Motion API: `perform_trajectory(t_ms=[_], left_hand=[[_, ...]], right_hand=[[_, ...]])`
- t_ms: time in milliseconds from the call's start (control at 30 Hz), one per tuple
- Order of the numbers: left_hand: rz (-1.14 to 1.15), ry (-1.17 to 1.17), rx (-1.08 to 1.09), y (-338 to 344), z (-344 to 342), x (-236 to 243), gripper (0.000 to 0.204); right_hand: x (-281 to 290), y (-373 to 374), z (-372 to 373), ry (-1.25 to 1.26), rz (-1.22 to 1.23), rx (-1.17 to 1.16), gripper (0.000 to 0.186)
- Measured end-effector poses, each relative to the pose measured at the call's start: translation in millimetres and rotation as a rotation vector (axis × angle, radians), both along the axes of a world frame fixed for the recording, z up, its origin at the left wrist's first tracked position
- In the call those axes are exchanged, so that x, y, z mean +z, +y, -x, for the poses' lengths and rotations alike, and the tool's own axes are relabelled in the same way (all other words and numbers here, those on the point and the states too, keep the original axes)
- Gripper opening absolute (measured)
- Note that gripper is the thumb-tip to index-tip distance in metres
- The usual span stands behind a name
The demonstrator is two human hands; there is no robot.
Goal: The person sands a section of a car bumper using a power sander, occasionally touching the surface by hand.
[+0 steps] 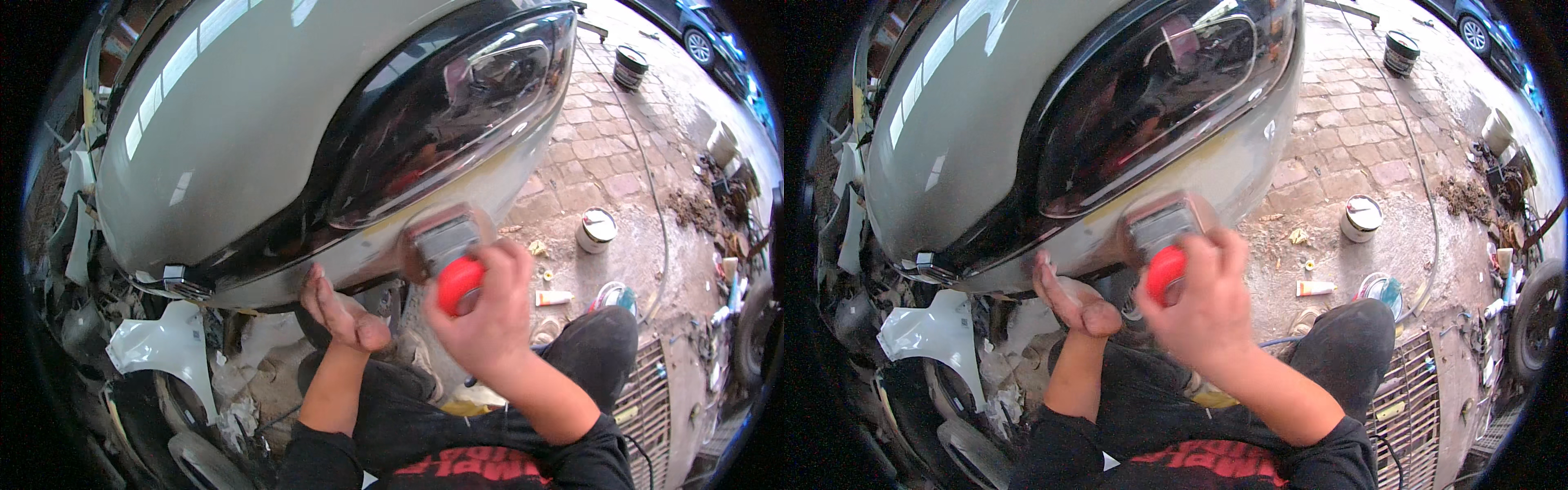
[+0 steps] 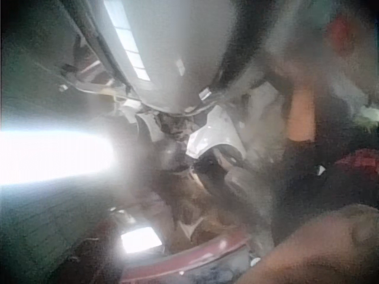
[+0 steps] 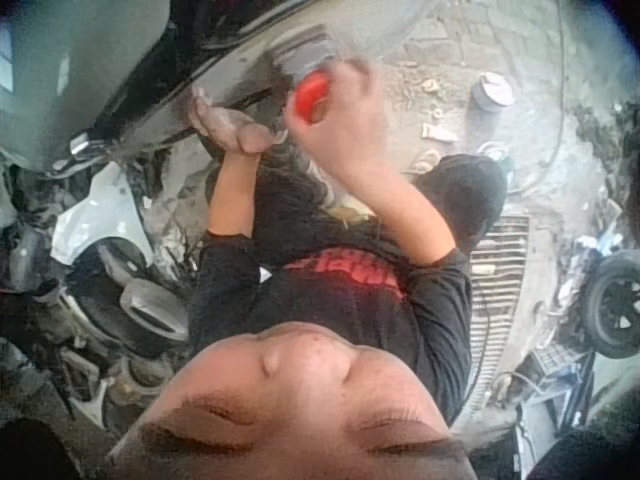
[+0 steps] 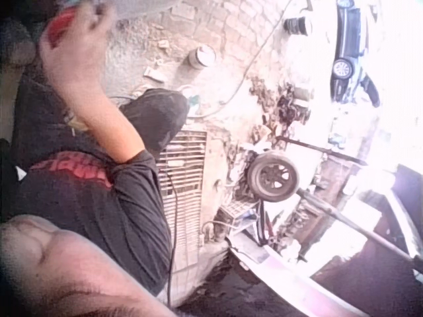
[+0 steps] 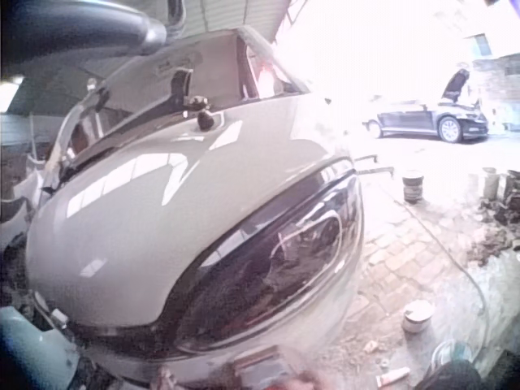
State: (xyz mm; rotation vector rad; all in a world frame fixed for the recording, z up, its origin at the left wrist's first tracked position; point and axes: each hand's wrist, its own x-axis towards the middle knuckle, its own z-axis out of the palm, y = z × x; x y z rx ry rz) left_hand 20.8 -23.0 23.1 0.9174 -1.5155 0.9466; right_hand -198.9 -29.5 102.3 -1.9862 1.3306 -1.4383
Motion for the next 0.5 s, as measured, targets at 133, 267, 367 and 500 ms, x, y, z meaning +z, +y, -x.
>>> perform_trajectory(t_ms=[133, 267, 367, 500], left_hand=[[-0.079, 0.103, 0.013, 11.7, -2.8, -0.9, 0.082], [-0.111, 0.072, 0.085, 17.7, -3.8, 2.3, 0.077], [-0.073, 0.034, -0.011, 13.0, -1.8, 7.7, 0.075], [-0.050, 0.049, -0.048, 10.9, -3.4, 9.6, 0.077]], right_hand=[[1.5, 19.5, -15.9, 0.011, -0.067, 0.183, 0.059], [1.8, 16.8, -12.4, 0.007, -0.067, 0.161, 0.057], [13.1, 1.9, 3.0, 0.003, -0.105, 0.019, 0.055], [13.5, -25.0, 27.2, -0.073, -0.049, -0.092, 0.053]])
